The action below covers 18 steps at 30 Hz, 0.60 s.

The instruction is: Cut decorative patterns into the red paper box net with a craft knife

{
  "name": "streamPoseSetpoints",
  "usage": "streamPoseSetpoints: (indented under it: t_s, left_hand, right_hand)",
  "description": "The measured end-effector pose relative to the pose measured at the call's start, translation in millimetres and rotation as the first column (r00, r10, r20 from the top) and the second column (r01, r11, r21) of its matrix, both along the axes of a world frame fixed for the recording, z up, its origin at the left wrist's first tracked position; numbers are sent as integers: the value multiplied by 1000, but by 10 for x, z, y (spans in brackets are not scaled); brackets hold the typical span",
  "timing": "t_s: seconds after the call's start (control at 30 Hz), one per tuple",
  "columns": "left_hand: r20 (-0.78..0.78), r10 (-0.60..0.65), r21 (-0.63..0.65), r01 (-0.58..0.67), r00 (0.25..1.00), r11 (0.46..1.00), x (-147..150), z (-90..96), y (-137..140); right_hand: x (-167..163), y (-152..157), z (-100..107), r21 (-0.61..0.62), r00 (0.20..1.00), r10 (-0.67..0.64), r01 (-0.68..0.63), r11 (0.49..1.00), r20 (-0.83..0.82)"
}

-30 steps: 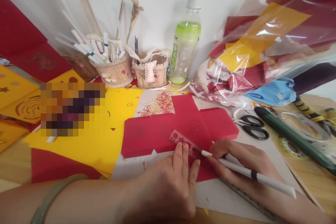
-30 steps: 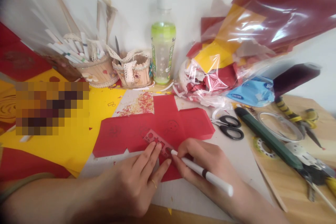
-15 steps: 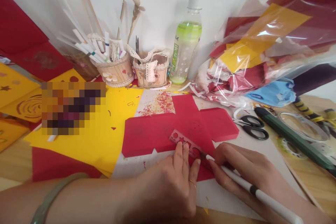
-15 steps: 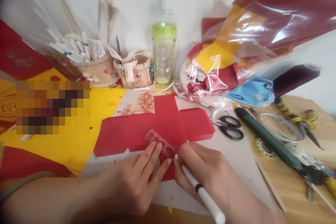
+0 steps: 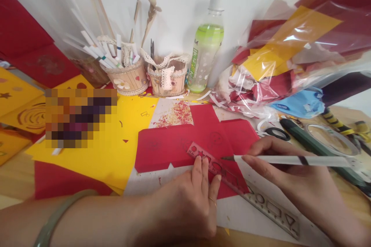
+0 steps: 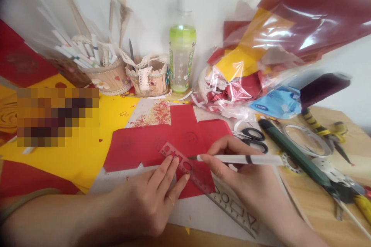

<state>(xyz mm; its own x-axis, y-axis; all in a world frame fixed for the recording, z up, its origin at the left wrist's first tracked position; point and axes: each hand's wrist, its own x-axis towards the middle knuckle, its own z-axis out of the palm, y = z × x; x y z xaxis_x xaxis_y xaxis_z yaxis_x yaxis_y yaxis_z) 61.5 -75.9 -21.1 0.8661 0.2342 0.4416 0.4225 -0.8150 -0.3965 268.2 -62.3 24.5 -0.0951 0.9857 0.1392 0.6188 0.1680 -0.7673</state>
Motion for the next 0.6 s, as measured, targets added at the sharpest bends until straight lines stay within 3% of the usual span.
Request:
streamPoseSetpoints:
  t_s: [0.6]
  left_hand:
    - [-14, -12, 19, 13, 1000, 1000, -13, 33, 7]
  right_hand:
    - [-95, -94, -86, 69, 966, 167, -184, 981, 198]
